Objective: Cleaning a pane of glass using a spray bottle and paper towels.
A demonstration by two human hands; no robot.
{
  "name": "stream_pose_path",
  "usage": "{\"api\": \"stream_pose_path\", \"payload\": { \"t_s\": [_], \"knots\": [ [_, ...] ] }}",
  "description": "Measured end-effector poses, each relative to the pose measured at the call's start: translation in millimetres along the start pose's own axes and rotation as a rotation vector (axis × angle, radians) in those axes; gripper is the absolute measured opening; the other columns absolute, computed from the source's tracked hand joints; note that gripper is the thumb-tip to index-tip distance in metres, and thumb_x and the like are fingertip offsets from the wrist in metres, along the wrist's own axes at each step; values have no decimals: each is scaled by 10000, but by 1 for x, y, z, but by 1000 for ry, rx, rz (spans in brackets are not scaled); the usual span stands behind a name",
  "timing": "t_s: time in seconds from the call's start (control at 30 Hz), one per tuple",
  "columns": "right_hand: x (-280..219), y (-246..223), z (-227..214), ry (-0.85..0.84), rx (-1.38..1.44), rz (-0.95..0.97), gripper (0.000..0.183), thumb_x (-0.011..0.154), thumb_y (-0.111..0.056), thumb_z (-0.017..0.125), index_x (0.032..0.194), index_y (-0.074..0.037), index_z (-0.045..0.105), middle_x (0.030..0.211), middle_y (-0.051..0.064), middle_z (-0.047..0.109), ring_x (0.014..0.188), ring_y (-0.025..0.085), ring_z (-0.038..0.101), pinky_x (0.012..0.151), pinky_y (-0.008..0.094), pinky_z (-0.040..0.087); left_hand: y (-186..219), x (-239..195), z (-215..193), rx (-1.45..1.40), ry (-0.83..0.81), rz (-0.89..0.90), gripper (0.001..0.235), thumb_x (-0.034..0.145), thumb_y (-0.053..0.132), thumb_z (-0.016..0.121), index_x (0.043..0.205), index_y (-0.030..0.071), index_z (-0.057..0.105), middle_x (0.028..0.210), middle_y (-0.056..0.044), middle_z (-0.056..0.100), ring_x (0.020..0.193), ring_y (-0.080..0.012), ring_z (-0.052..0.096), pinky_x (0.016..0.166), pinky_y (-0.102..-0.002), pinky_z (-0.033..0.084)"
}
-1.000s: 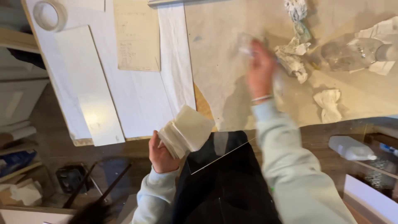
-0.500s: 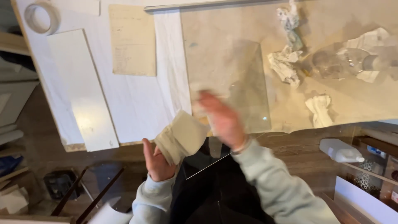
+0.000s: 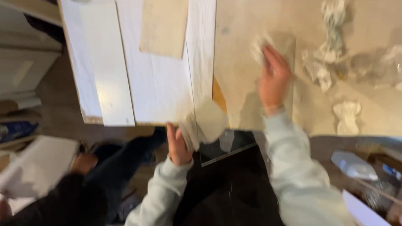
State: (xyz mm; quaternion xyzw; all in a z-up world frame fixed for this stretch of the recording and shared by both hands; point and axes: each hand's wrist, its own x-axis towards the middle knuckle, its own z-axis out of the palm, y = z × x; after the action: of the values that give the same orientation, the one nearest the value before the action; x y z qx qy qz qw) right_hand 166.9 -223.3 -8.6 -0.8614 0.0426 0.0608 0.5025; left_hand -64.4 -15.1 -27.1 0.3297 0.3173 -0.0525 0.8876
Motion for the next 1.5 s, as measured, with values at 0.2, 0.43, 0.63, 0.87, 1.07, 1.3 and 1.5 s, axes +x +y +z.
{"api": "stream_pose_path", "payload": {
  "t_s": [0.2,0.43,0.63,0.87,1.07,1.3,1.5],
  "knots": [
    [-58,-13,-28,-155,-6,-620,354,911,38,592,1233,-59,701,1293,111,701,1247,304,672,1083,408,529,24,16,44,-128,44,-137,993,943,765,209,1491,-23,463,1456,-159,584,1326,-320,544,1113,-418,410],
    [-13,-11,-20,69,-9,-329,283,1015,-13,632,1284,-60,704,1297,133,720,1186,273,709,1039,346,552,34,6,45,-64,40,-109,1031,990,783,230,1522,-69,464,1466,-202,562,1331,-339,516,1132,-412,387],
    [-61,42,-58,-146,64,-469,184,980,-9,649,1134,-92,705,1181,93,714,1145,260,704,1041,362,559,52,14,65,-60,45,-115,1087,958,814,236,1532,-88,436,1491,-207,541,1350,-338,507,1154,-419,364],
    [-75,-57,-35,-447,46,-900,243,871,42,681,1090,-60,710,1166,82,697,1126,236,687,989,379,563,73,9,102,-51,17,-210,1122,890,829,264,1540,-78,387,1544,-207,503,1398,-337,511,1185,-433,378],
    [-61,11,-48,-354,129,-575,205,834,45,686,990,-88,681,1087,77,686,1057,224,683,921,347,564,71,3,90,-106,-68,-228,1122,955,833,248,1576,-90,395,1499,-226,527,1302,-346,538,1106,-432,410],
    [-98,10,-73,-509,4,-936,195,798,-35,723,979,-108,709,1081,62,719,1084,246,680,974,409,539,69,7,96,-38,-68,-201,1134,917,826,247,1552,-103,386,1504,-221,543,1365,-324,533,1157,-398,399],
    [-72,6,-54,-140,37,-377,111,921,-2,663,1000,-78,684,1130,62,696,1097,233,674,979,350,557,73,3,98,-75,-72,-248,1138,921,822,266,1571,-105,375,1528,-209,520,1393,-326,507,1191,-406,376]
  ]
}}
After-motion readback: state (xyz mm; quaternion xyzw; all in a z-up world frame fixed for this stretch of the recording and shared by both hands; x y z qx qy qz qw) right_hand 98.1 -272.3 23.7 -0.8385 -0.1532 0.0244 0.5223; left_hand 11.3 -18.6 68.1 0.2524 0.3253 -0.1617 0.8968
